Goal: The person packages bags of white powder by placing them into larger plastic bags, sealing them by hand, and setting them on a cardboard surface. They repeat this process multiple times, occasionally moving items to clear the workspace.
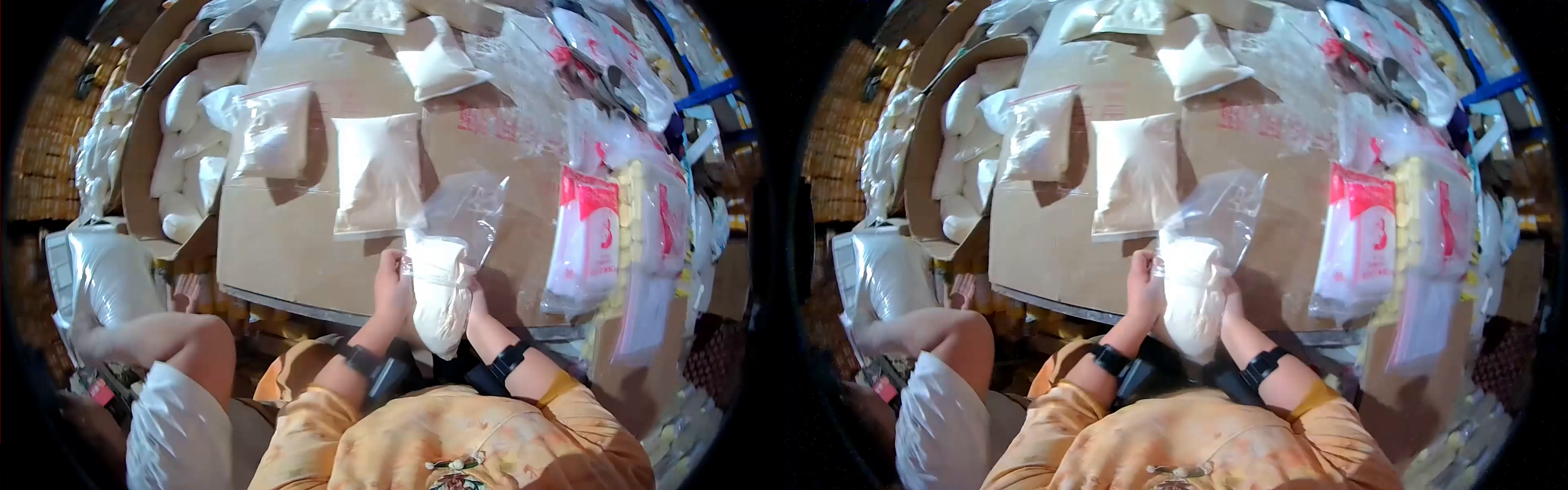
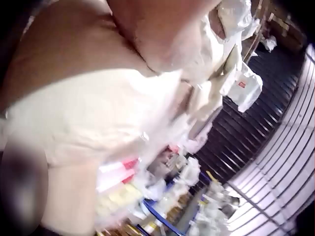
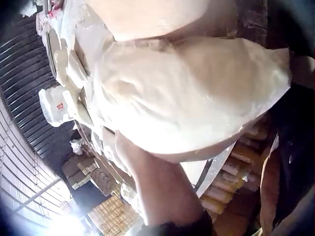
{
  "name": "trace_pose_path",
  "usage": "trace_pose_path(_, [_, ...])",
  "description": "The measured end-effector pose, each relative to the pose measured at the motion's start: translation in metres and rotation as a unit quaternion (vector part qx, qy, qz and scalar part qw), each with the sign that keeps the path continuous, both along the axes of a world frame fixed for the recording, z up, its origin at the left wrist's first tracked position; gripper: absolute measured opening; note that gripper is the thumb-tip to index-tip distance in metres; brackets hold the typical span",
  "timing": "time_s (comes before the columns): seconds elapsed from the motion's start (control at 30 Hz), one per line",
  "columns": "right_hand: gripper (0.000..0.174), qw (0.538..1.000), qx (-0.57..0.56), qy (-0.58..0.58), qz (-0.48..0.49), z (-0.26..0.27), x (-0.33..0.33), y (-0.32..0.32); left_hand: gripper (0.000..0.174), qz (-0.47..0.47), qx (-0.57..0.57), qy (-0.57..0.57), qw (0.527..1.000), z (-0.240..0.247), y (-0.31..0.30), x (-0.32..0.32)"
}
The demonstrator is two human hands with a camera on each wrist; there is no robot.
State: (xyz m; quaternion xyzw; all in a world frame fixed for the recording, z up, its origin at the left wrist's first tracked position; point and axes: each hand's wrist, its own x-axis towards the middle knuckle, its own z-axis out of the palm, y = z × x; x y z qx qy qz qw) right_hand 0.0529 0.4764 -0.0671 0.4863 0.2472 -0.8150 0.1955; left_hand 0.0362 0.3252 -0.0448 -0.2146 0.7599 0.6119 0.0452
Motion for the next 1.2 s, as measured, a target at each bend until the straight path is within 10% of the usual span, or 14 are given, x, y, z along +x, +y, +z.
trace_pose_path(0.1, [0.012, 0.869, 0.441, 0.165, 0.155, -0.012, 0.0, 0.003, 0.014, -0.024, -0.087, 0.005, 0.996, -0.016, -0.005, 0.01])
trace_pose_path(0.43, [0.014, 0.535, 0.621, 0.437, 0.371, 0.011, 0.003, 0.035, 0.018, -0.006, -0.129, -0.019, 0.991, -0.018, 0.006, 0.025])
trace_pose_path(0.57, [0.015, 0.53, 0.658, 0.371, 0.386, 0.017, -0.004, 0.025, 0.019, 0.002, -0.112, -0.008, 0.994, -0.021, 0.01, 0.026])
trace_pose_path(0.73, [0.015, 0.557, 0.671, 0.234, 0.429, -0.008, 0.019, 0.039, 0.018, -0.029, -0.14, 0.013, 0.99, -0.027, 0.014, 0.027])
trace_pose_path(0.77, [0.011, 0.685, 0.577, 0.202, 0.397, -0.01, 0.022, 0.037, 0.019, -0.051, -0.151, 0.027, 0.987, -0.029, 0.014, 0.027])
trace_pose_path(0.93, [0.024, 0.94, 0.292, 0.162, 0.074, -0.037, 0.027, 0.015, 0.023, -0.022, -0.088, -0.021, 0.996, -0.025, 0.019, 0.02])
trace_pose_path(1.03, [0.027, 0.931, 0.293, 0.191, 0.109, -0.038, 0.029, 0.012, 0.021, 0.001, 0.145, -0.118, 0.982, -0.056, 0.016, 0.018])
trace_pose_path(1.1, [0.029, 0.949, 0.24, 0.146, 0.144, -0.011, 0.018, 0.012, 0.022, 0.084, 0.38, -0.227, 0.893, -0.041, 0.007, 0.016])
trace_pose_path(1.2, [0.032, 0.997, 0.057, 0.023, 0.043, 0.025, 0.006, -0.002, 0.026, 0.015, 0.393, -0.237, 0.889, -0.037, -0.001, 0.032])
